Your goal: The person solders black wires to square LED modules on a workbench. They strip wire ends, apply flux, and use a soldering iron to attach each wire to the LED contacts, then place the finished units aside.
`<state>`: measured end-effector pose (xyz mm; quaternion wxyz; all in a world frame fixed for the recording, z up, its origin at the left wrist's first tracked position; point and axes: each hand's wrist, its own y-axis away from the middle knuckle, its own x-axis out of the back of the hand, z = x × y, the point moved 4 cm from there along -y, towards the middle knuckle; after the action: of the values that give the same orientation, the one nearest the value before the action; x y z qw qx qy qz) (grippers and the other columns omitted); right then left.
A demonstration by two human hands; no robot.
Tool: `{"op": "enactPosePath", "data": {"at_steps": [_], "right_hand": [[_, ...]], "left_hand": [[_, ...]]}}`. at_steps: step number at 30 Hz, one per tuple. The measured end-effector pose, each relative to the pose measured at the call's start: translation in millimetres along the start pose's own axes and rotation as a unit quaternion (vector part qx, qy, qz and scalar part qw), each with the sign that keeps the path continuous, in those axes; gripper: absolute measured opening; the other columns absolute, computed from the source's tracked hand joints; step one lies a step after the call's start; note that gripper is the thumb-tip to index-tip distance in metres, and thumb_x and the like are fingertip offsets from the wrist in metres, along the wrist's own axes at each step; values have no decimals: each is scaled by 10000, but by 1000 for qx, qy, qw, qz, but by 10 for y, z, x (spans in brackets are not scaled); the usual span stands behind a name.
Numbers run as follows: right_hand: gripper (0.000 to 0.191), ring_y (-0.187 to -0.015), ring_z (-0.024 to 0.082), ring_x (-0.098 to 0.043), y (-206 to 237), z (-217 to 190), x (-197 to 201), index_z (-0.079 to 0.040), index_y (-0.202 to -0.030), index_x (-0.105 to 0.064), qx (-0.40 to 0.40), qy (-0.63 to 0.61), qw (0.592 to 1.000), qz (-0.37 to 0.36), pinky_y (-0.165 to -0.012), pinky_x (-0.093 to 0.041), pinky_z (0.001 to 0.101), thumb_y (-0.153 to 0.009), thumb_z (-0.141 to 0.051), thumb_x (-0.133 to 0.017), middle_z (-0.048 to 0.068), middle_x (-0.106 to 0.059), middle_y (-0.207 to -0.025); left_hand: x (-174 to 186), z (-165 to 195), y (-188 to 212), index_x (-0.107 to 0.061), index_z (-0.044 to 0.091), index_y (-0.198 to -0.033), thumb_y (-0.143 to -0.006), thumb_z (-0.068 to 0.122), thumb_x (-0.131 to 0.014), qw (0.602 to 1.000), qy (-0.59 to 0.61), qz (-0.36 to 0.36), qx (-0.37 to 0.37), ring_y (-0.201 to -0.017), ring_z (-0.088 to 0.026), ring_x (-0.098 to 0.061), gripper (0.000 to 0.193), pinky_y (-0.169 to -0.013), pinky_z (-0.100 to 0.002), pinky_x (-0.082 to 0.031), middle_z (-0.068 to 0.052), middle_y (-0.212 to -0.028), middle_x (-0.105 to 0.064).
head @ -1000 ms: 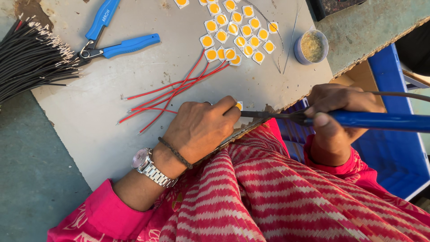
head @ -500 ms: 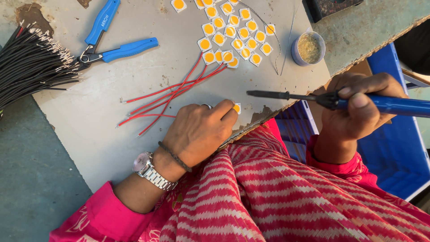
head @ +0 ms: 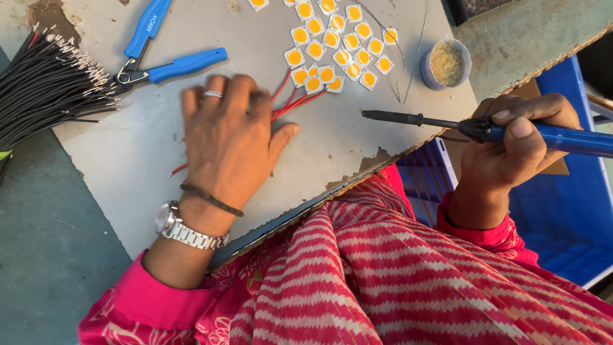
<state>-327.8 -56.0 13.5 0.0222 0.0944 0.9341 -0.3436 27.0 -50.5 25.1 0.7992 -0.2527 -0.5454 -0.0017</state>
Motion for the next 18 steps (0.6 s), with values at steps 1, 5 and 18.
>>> {"op": "enactPosePath", "data": {"at_steps": [1, 5, 18], "right_hand": [[210, -488, 187, -448, -12, -6, 5, 30, -962, -434, 0, 6, 1000, 0, -478, -446, 326, -999, -127, -568, 126, -495, -811], [218, -506, 180, -461, 19, 14, 28, 25, -974, -440, -14, 5, 1000, 24, -490, -450, 313, -993, -135, -587, 131, -505, -805], [232, -579, 228, -532, -100, 153, 509, 24, -1032, -485, 19, -19, 991, 128, -537, -468, 316, -1028, -169, -614, 140, -523, -854]], "left_hand": [[-53, 27, 14, -738, 48, -967, -901, 363, -768, 1000, -9, -13, -6, -1043, -286, -544, 323, -886, -476, -408, -70, -1063, -609], [-202, 97, 69, -697, 87, -932, -904, 173, -678, 994, -98, -48, -18, -1015, -251, -582, 92, -850, -425, -442, -58, -1018, -610], [387, 86, -430, -612, 96, -1031, -1073, 152, -700, 986, -151, 29, -60, -825, -264, -608, 112, -646, -402, -478, -71, -922, -581]]}}
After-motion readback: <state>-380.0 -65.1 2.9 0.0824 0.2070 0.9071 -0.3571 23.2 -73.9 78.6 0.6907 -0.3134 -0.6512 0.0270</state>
